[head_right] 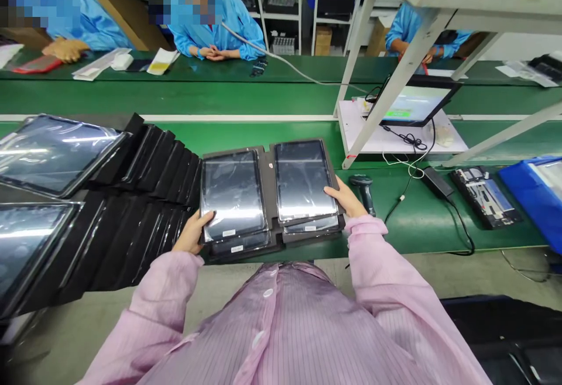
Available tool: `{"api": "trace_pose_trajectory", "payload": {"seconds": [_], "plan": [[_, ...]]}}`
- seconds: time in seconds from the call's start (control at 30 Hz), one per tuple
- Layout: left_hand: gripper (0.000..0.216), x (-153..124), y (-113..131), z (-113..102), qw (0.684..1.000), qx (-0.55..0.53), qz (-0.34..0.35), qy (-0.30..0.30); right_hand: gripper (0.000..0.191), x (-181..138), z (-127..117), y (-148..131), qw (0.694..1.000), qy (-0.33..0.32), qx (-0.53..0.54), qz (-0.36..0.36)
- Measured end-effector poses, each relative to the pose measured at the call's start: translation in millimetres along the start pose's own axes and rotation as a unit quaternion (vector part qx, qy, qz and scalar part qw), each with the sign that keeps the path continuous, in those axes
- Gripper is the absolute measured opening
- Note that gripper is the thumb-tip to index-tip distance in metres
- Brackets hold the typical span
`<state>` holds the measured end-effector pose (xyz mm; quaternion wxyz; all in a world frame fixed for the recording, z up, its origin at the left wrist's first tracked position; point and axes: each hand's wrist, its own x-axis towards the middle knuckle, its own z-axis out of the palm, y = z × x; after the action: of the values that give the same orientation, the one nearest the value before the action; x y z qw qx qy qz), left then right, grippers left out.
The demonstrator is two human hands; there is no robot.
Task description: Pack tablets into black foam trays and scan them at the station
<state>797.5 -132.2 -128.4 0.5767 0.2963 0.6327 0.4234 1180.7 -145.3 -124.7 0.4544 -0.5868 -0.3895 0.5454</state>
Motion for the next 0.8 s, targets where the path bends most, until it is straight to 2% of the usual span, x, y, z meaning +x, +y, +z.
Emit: {"api": "trace_pose_trajectory", "payload": {"seconds": [0.07, 0.17, 0.3, 0.4, 0.5, 0.63, 0.8], "plan": [[0.045, 4, 10, 4, 1.000, -0.013, 0.009, 0.011, 0.075, 8, 0, -10, 1.000, -0.002, 0.006, -0.008], [0.037, 13, 13, 9, 0.999, -0.032, -0.001, 0.012, 0.070, 17, 3, -13, 0.999, 0.004, 0.032, 0.022], [0.025, 20, -1, 9, 0.997, -0.068, -0.036, 0.018, 0.065, 19, 6, 5, 0.997, 0.012, 0.057, 0.050], [0.015, 18, -10, 9, 0.990, -0.109, -0.088, 0.030, 0.060, 16, 4, 21, 0.995, 0.017, 0.074, 0.065], [0.013, 15, -14, 9, 0.984, -0.121, -0.120, 0.048, 0.055, 13, 3, 30, 0.992, 0.020, 0.092, 0.090], [0.013, 13, -8, 9, 0.988, -0.115, -0.092, 0.036, 0.055, 12, 5, 28, 0.988, 0.028, 0.111, 0.104], [0.007, 20, 15, 12, 0.989, -0.117, -0.068, 0.052, 0.046, 23, 9, 6, 0.987, 0.041, 0.124, 0.090]]}}
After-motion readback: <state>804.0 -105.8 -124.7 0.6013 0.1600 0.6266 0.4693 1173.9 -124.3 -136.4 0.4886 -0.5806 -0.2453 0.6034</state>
